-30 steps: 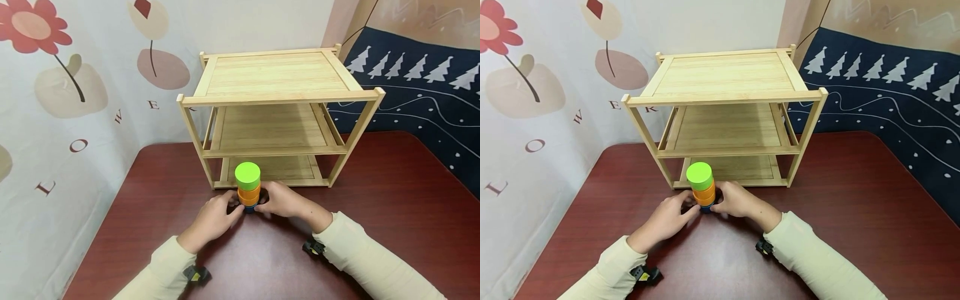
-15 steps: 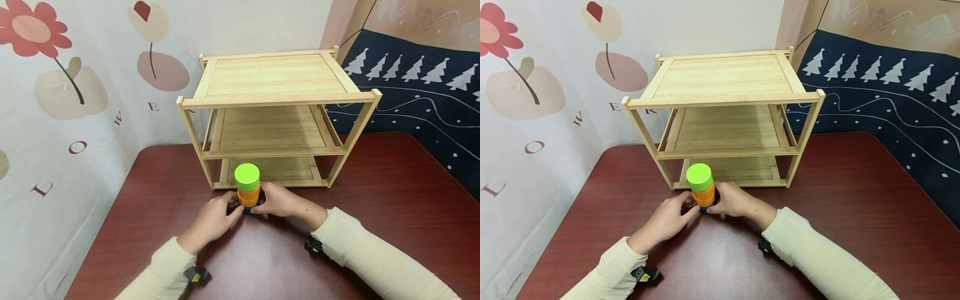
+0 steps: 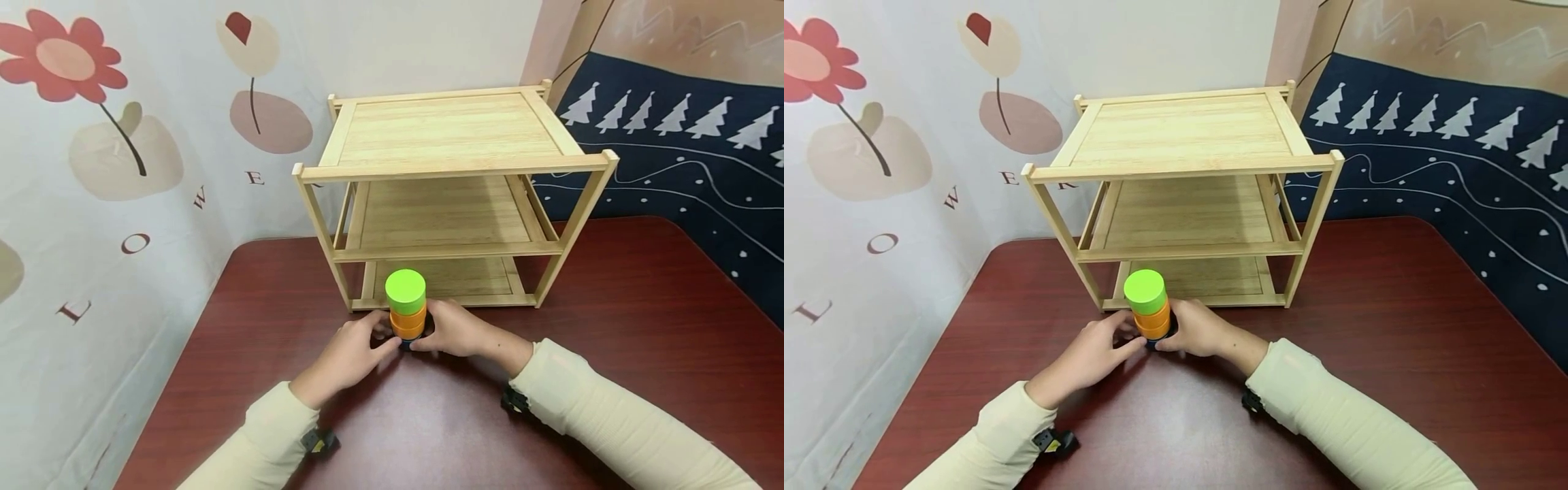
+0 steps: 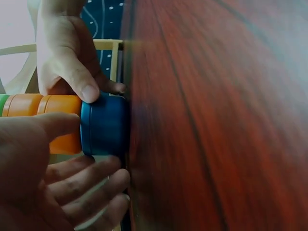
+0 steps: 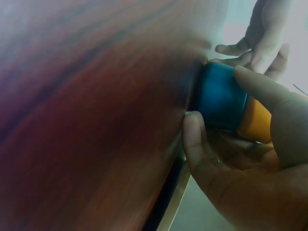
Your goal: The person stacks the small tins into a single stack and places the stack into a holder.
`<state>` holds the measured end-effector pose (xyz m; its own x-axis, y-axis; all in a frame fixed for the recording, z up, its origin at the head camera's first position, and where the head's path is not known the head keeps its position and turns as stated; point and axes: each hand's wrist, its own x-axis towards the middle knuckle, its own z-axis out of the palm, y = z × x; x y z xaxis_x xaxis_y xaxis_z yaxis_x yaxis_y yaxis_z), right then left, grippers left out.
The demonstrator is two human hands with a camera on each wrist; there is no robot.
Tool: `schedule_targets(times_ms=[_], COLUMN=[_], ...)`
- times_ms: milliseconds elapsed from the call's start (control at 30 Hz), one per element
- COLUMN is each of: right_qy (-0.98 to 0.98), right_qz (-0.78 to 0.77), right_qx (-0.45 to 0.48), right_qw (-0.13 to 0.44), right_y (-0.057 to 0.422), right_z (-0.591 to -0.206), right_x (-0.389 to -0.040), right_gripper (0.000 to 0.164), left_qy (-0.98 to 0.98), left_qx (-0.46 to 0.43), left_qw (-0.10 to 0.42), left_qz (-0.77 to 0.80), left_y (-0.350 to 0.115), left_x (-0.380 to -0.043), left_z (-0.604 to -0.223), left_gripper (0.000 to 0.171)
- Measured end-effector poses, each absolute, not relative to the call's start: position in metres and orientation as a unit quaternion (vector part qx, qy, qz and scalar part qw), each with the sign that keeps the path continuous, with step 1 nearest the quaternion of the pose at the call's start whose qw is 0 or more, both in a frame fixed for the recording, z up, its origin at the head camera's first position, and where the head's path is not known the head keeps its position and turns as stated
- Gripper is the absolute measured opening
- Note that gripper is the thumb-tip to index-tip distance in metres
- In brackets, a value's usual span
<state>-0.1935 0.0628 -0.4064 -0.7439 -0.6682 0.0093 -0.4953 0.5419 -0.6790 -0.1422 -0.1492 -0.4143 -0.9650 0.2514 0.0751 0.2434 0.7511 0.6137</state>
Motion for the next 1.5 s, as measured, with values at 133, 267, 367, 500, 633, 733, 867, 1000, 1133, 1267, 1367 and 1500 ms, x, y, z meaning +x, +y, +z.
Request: schedule_targets(times_ms=[133, 267, 367, 500, 633, 733, 867, 1000, 1133, 1267, 1367, 1500], right_qy=[0.873, 0.873, 0.873, 0.872, 0.866, 0.864, 0.869, 0.872, 0.872, 0.871, 0.867, 0.866], right_qz=[-0.332, -0.330, -0.327, -0.328, -0.338, -0.340, -0.329, -0.324, -0.324, -0.322, -0.328, -0.335], right_qx=[-0.337, -0.340, -0.344, -0.345, -0.346, -0.350, -0.352, -0.354, -0.358, -0.364, -0.367, -0.365], right_qw=[0.118, 0.114, 0.109, 0.111, 0.122, 0.124, 0.110, 0.094, 0.082, 0.070, 0.068, 0.069], right_y=[0.064, 0.065, 0.066, 0.069, 0.072, 0.074, 0.075, 0.077, 0.079, 0.081, 0.082, 0.083], right_z=[-0.407, -0.407, -0.406, -0.405, -0.403, -0.402, -0.401, -0.401, -0.400, -0.399, -0.398, -0.394], right_x=[-0.193, -0.192, -0.191, -0.189, -0.186, -0.184, -0.182, -0.181, -0.178, -0.175, -0.173, -0.171], right_gripper=[0.049, 0.048, 0.046, 0.045, 0.044, 0.044, 0.047, 0.048, 0.047, 0.048, 0.049, 0.049], left_qy=[0.929, 0.927, 0.924, 0.923, 0.927, 0.930, 0.932, 0.932, 0.935, 0.938, 0.937, 0.936], left_qx=[0.139, 0.146, 0.153, 0.162, 0.168, 0.172, 0.181, 0.187, 0.188, 0.194, 0.201, 0.208], left_qw=[0.009, 0.004, -0.004, -0.021, -0.037, -0.042, -0.045, -0.048, -0.049, -0.050, -0.054, -0.064], left_qz=[0.342, 0.345, 0.350, 0.349, 0.333, 0.323, 0.312, 0.306, 0.295, 0.284, 0.281, 0.278], left_y=[-0.150, -0.150, -0.150, -0.149, -0.148, -0.146, -0.145, -0.144, -0.142, -0.141, -0.141, -0.141], left_x=[-0.143, -0.143, -0.143, -0.141, -0.139, -0.138, -0.137, -0.136, -0.134, -0.132, -0.131, -0.129], left_z=[-0.411, -0.408, -0.405, -0.399, -0.392, -0.388, -0.385, -0.382, -0.378, -0.375, -0.372, -0.368], left_gripper=[0.040, 0.044, 0.045, 0.042, 0.041, 0.041, 0.040, 0.039, 0.041, 0.041, 0.042, 0.043])
